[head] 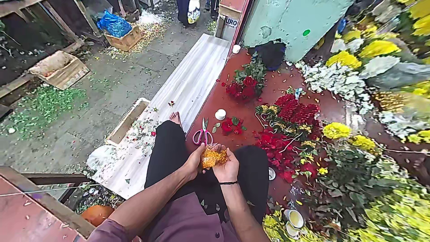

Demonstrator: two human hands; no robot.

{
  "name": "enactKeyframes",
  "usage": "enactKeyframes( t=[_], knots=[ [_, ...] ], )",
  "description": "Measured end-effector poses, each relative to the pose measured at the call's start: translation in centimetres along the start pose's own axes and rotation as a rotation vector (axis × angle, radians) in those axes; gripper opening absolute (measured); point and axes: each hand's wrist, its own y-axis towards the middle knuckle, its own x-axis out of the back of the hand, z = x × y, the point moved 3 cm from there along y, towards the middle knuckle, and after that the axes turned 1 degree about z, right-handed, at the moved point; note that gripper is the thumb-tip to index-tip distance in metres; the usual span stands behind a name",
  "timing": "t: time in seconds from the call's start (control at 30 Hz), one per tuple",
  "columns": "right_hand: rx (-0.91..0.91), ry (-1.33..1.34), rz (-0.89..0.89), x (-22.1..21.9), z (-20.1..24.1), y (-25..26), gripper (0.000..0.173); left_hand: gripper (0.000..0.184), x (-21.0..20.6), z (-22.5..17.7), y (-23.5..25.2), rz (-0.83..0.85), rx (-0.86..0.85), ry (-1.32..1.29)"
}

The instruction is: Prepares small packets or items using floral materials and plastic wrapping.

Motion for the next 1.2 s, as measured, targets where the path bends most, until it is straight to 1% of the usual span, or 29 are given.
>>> enactKeyframes(
  t=[0.17, 0.27, 0.43, 0.53, 0.67, 0.73, 0.87, 1.03, 1.2],
  knots=[
    [-0.052, 0.018, 0.064, -0.1, -0.3, -0.2, 0.050, 0.065, -0.2, 0.6, 0.0, 0.079, 0.093, 0.071],
    [-0.047, 0.037, 0.130, 0.1, 0.4, 0.3, 0.057, 0.068, -0.2, 0.7, 0.2, 0.134, 0.113, 0.046],
    [-0.077, 0.056, 0.243, 1.1, 1.6, 1.4, 0.059, 0.070, -0.3, 0.4, 0.0, 0.234, 0.117, -0.024],
    [-0.060, 0.023, 0.214, 1.4, 1.9, 1.3, 0.056, 0.070, -0.3, 0.3, -0.1, 0.266, 0.111, -0.051],
    [-0.052, -0.045, 0.175, 1.4, 1.8, 1.6, 0.065, 0.070, -0.2, 0.1, 0.0, 0.264, 0.129, -0.045],
    [-0.053, -0.080, 0.159, 1.4, 1.9, 1.5, 0.065, 0.072, -0.1, 0.2, -0.1, 0.259, 0.141, -0.028],
    [-0.061, -0.223, 0.140, 1.3, 2.4, 1.2, 0.064, 0.073, -0.4, 0.1, -0.2, 0.279, 0.155, -0.006],
    [-0.155, -0.366, 0.144, 1.5, 2.3, 0.9, 0.062, 0.073, -0.2, 0.2, -0.1, 0.306, 0.167, 0.010],
    [-0.232, -0.316, 0.174, 1.7, 2.2, 0.9, 0.059, 0.072, 0.1, -0.3, -0.1, 0.286, 0.153, -0.012]
  ],
)
